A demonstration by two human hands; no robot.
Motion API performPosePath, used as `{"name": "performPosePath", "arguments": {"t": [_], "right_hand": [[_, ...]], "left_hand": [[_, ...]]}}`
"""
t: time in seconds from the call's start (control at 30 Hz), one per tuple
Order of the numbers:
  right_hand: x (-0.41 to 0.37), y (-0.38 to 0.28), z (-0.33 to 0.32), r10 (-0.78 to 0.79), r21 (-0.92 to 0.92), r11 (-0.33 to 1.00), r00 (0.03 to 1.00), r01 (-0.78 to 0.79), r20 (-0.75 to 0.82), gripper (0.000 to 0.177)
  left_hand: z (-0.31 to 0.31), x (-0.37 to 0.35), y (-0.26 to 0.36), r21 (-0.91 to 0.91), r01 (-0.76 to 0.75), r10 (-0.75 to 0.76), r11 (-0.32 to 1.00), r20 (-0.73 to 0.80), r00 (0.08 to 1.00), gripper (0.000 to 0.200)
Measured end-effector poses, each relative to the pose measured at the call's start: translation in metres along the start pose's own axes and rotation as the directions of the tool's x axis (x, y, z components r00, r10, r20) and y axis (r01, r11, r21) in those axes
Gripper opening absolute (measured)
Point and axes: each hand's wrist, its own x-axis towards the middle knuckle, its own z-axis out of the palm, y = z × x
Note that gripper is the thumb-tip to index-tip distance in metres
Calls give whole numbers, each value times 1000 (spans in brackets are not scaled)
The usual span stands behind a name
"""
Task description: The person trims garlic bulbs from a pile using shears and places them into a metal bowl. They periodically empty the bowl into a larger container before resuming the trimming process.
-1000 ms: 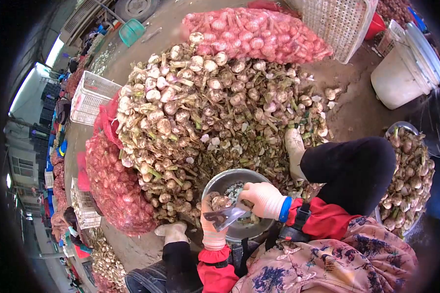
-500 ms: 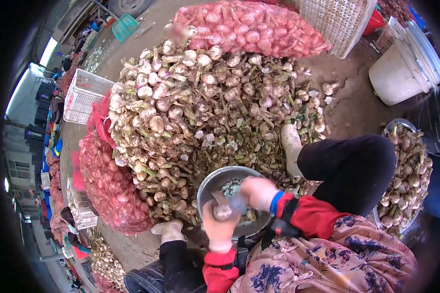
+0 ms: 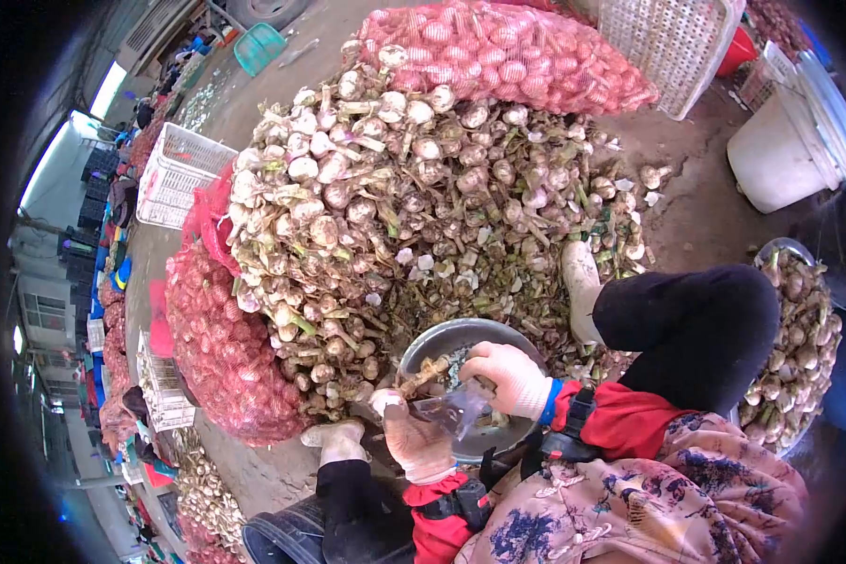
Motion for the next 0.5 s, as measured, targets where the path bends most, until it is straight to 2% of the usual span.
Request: {"name": "performPosePath", "arguments": {"t": [0.03, 0.07, 0.13, 0.2, 0.23, 0.27, 0.33, 0.37, 0.4, 0.43, 0.47, 0.5], "right_hand": [[2, 0, 2, -30, -13, 999, 999, 30, -35, 19], [4, 0, 3, -28, -14, 1000, 999, 28, -35, 19], [6, 3, 3, -18, 60, 998, 994, 25, -108, 19], [-1, 54, 22, 214, 26, 977, 977, -213, -23, 18], [-5, 53, 17, 293, 10, 956, 955, -293, -50, 18], [-7, 59, 17, 365, -67, 930, 931, -363, 22, 17], [-14, 63, 20, 382, -79, 924, 913, -374, 145, 17], [-12, 58, 19, 376, -3, 923, 904, -384, 205, 18], [-9, 55, 18, 382, -5, 920, 897, -391, 222, 18], [-3, 52, 19, 258, 88, 956, 945, -280, 202, 21], [3, 52, 18, 128, 174, 972, 979, -155, 161, 24], [8, 55, 18, 213, 200, 947, 956, -253, 200, 28]], "left_hand": [[-13, 3, -4, -49, 103, -102, 993, 26, 994, 36], [-8, 1, -8, -50, 105, -104, 993, 27, 994, 36], [15, -4, -21, -242, 51, -28, 969, 96, 995, 36], [33, -2, -23, -233, 67, -61, 970, 31, 998, 27], [25, 0, -28, -226, 85, -89, 970, -8, 996, 25], [9, 4, -34, -220, 99, -112, 970, -51, 992, 23], [-6, 6, -34, -220, 82, -93, 972, -39, 995, 22], [-7, 8, -30, -164, 77, -85, 983, -42, 996, 20], [-6, 8, -27, -110, 77, -83, 991, -49, 995, 18], [-4, 6, -23, -115, 79, -87, 990, -66, 994, 18], [11, 6, -15, -222, 76, -87, 972, -38, 996, 21], [27, 7, -6, -322, 80, -85, 943, -3, 996, 25]]}}
